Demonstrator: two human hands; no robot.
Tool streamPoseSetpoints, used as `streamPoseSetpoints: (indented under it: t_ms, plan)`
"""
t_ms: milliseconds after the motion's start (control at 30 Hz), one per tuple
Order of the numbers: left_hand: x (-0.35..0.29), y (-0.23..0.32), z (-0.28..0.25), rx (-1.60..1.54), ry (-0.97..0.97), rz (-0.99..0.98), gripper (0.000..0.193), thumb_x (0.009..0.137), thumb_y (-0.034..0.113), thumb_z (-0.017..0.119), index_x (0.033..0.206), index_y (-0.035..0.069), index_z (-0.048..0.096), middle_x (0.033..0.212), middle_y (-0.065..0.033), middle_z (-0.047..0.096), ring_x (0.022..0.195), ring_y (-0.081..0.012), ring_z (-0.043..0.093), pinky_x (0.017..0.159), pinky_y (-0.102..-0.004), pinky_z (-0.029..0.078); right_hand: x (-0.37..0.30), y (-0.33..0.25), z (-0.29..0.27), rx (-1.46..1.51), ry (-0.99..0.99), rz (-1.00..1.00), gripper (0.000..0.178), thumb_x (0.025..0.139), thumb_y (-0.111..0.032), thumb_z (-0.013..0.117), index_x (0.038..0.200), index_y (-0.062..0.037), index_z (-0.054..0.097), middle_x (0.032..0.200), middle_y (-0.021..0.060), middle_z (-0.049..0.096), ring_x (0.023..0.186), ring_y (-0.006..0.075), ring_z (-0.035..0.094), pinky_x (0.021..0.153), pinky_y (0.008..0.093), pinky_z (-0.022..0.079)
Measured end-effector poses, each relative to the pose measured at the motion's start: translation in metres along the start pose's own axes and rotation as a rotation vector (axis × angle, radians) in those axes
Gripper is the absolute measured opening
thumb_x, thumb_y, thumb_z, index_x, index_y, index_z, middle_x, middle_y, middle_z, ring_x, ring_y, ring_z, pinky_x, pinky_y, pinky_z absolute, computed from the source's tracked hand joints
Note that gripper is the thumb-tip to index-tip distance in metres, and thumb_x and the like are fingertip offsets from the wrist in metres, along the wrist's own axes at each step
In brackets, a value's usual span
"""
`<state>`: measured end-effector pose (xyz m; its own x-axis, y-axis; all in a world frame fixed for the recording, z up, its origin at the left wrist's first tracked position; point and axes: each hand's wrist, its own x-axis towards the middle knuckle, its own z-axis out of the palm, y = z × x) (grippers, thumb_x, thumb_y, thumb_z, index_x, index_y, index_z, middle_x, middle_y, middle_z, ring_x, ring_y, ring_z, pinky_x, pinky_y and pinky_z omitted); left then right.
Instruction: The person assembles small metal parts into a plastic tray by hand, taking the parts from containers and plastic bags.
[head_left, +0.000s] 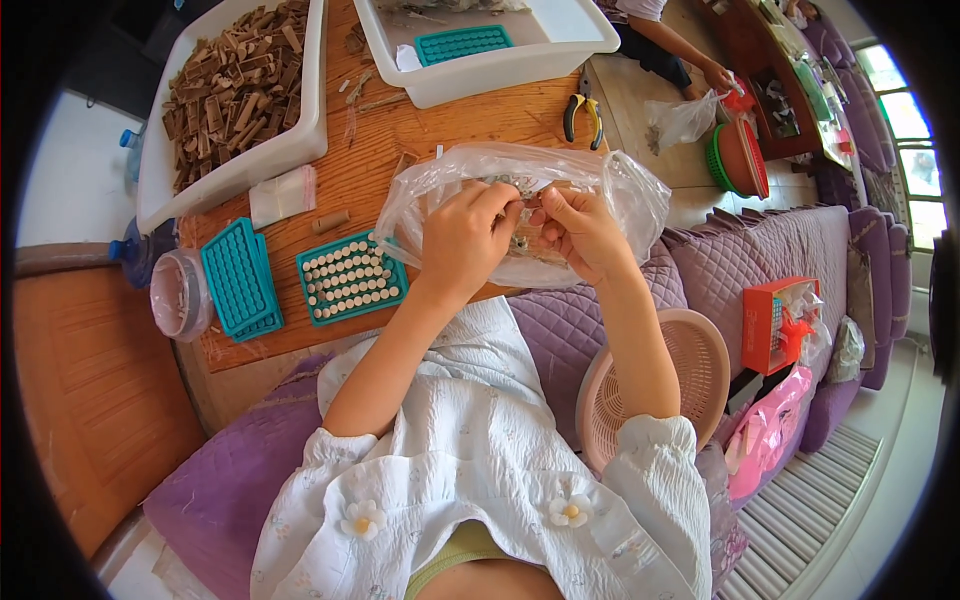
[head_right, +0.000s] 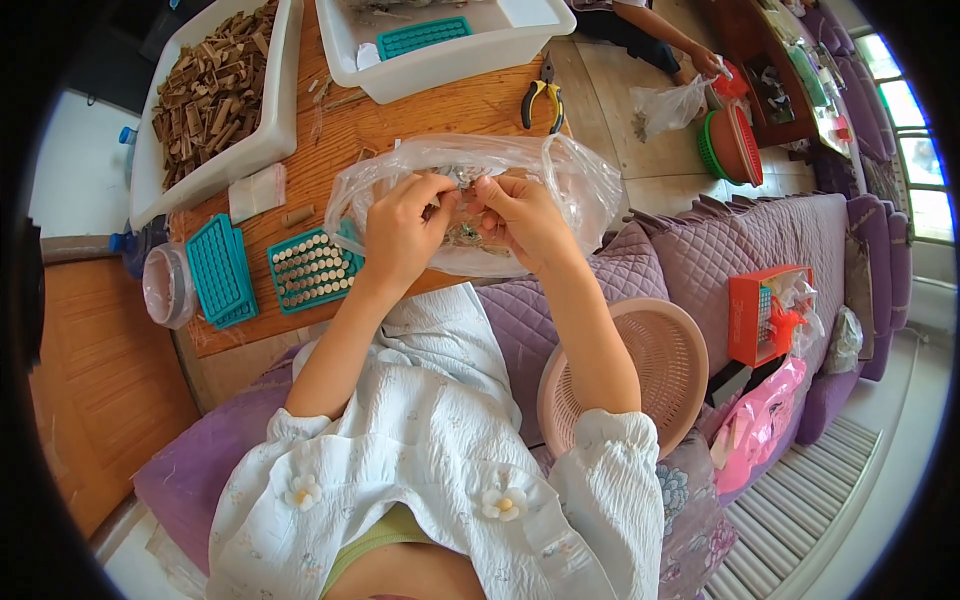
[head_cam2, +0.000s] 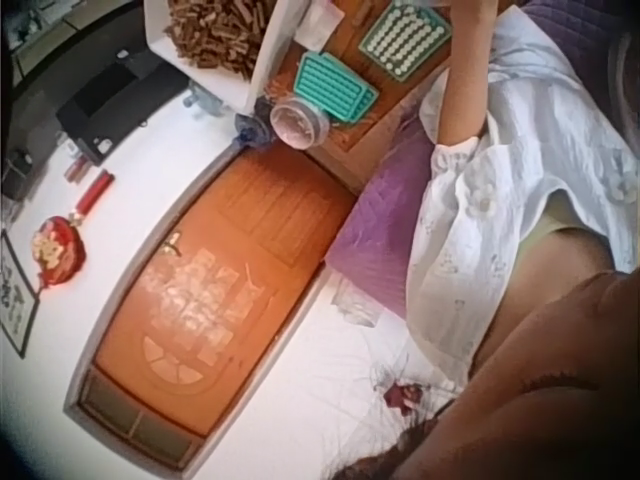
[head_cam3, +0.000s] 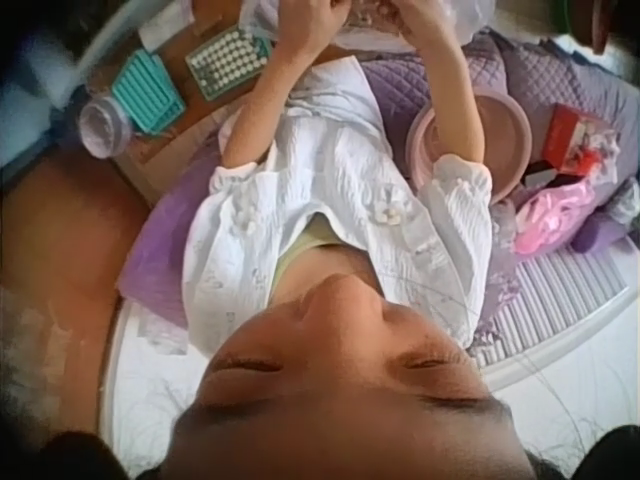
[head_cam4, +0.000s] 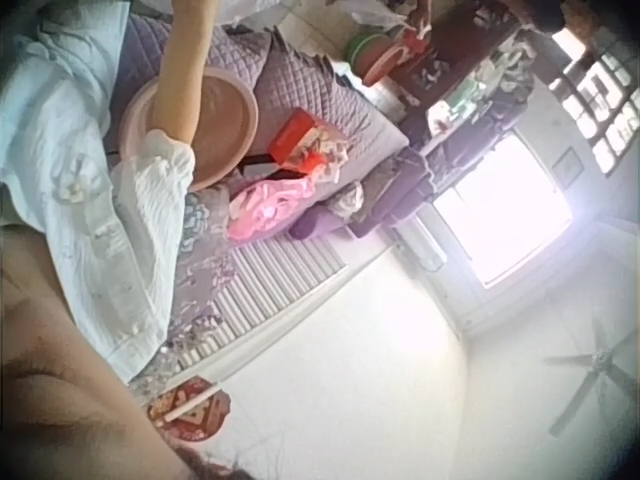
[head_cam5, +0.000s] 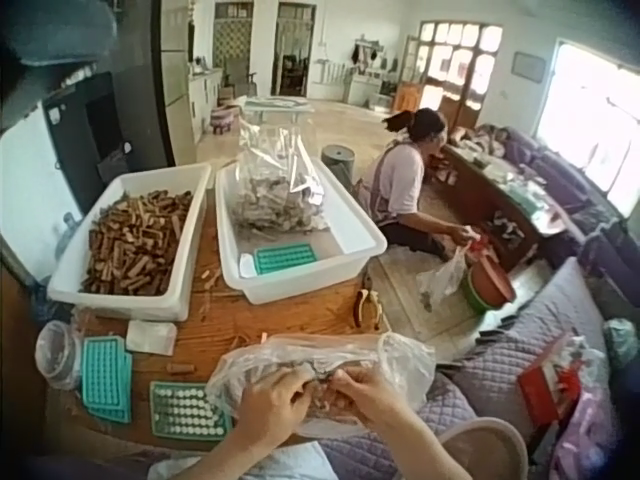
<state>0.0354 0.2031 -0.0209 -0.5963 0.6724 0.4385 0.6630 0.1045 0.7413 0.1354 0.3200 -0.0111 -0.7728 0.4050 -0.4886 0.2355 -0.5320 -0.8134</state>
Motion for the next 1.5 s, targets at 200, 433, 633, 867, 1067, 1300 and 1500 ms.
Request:
streamPoseSetpoints:
  t_ms: [200, 433, 633, 867, 1067, 1300, 1500]
  plan:
    - [0.004, 0.005, -0.001, 0.265, 0.029, 0.355, 0.009, 0.066, 0.007, 0.060, 0.073, 0.010, 0.055, 0.070, -0.0011, 0.054, 0.063, -0.0180, 0.053, 0.051, -0.0282, 0.043, 0.004, 0.006, 0.004, 0.047, 0.026, -0.077, 0.021, 0.080, -0.024, 0.058, 0.080, -0.0030, 0.053, 0.065, 0.0015, 0.052, 0.052, 0.0060, 0.047, 0.043, 0.0169, 0.036]
    - [0.012, 0.006, 0.000, -0.030, -0.030, 0.137, 0.009, 0.069, 0.006, 0.059, 0.077, 0.006, 0.055, 0.074, -0.0047, 0.057, 0.066, -0.0214, 0.056, 0.053, -0.0281, 0.044, 0.007, 0.009, -0.001, 0.070, 0.044, 0.015, 0.021, 0.081, -0.023, 0.057, 0.075, -0.0035, 0.049, 0.057, 0.0003, 0.046, 0.043, 0.0048, 0.038, 0.037, 0.0174, 0.030]
    - [0.021, 0.000, -0.013, -0.173, -0.365, -0.099, 0.006, 0.072, 0.007, 0.056, 0.077, 0.004, 0.053, 0.070, -0.0124, 0.058, 0.060, -0.0244, 0.057, 0.052, -0.0319, 0.044, 0.010, 0.008, -0.009, -0.245, -0.011, -0.035, 0.029, 0.078, -0.028, 0.060, 0.072, -0.0009, 0.051, 0.054, 0.0013, 0.048, 0.042, 0.0048, 0.038, 0.035, 0.0193, 0.027]
    - [0.020, -0.001, -0.008, -0.094, -0.346, 0.012, 0.012, 0.073, 0.007, 0.058, 0.084, 0.003, 0.058, 0.065, -0.0107, 0.058, 0.054, -0.0188, 0.056, 0.052, -0.0269, 0.044, 0.003, -0.001, -0.003, -0.631, 0.155, -0.185, 0.032, 0.074, -0.029, 0.064, 0.070, 0.0011, 0.054, 0.057, 0.0028, 0.053, 0.046, 0.0060, 0.044, 0.039, 0.0206, 0.034]
    - [0.017, -0.007, -0.004, -0.271, -0.465, -0.183, 0.010, 0.071, 0.007, 0.058, 0.081, 0.004, 0.060, 0.063, -0.0124, 0.057, 0.056, -0.0205, 0.057, 0.052, -0.0281, 0.043, 0.008, 0.011, -0.012, -0.490, 0.048, -0.166, 0.027, 0.076, -0.025, 0.062, 0.074, 0.0014, 0.056, 0.058, 0.0020, 0.053, 0.047, 0.0059, 0.045, 0.040, 0.0199, 0.034]
    - [0.012, -0.012, -0.002, -0.345, -0.496, -0.269, 0.011, 0.074, 0.004, 0.057, 0.083, 0.000, 0.061, 0.070, -0.0092, 0.062, 0.061, -0.0133, 0.059, 0.055, -0.0234, 0.045, 0.007, 0.014, -0.013, -0.186, -0.073, 0.006, 0.018, 0.079, -0.018, 0.057, 0.082, -0.0004, 0.058, 0.061, -0.0008, 0.053, 0.048, 0.0041, 0.042, 0.040, 0.0178, 0.031]
    - [0.004, -0.018, 0.001, -0.319, -0.495, -0.319, 0.010, 0.074, 0.003, 0.059, 0.083, 0.001, 0.061, 0.074, -0.0088, 0.063, 0.063, -0.0126, 0.059, 0.056, -0.0240, 0.045, 0.008, 0.024, -0.023, -0.075, -0.148, 0.094, 0.017, 0.081, -0.015, 0.053, 0.089, -0.0013, 0.058, 0.070, 0.0008, 0.059, 0.050, 0.0038, 0.044, 0.044, 0.0157, 0.036]
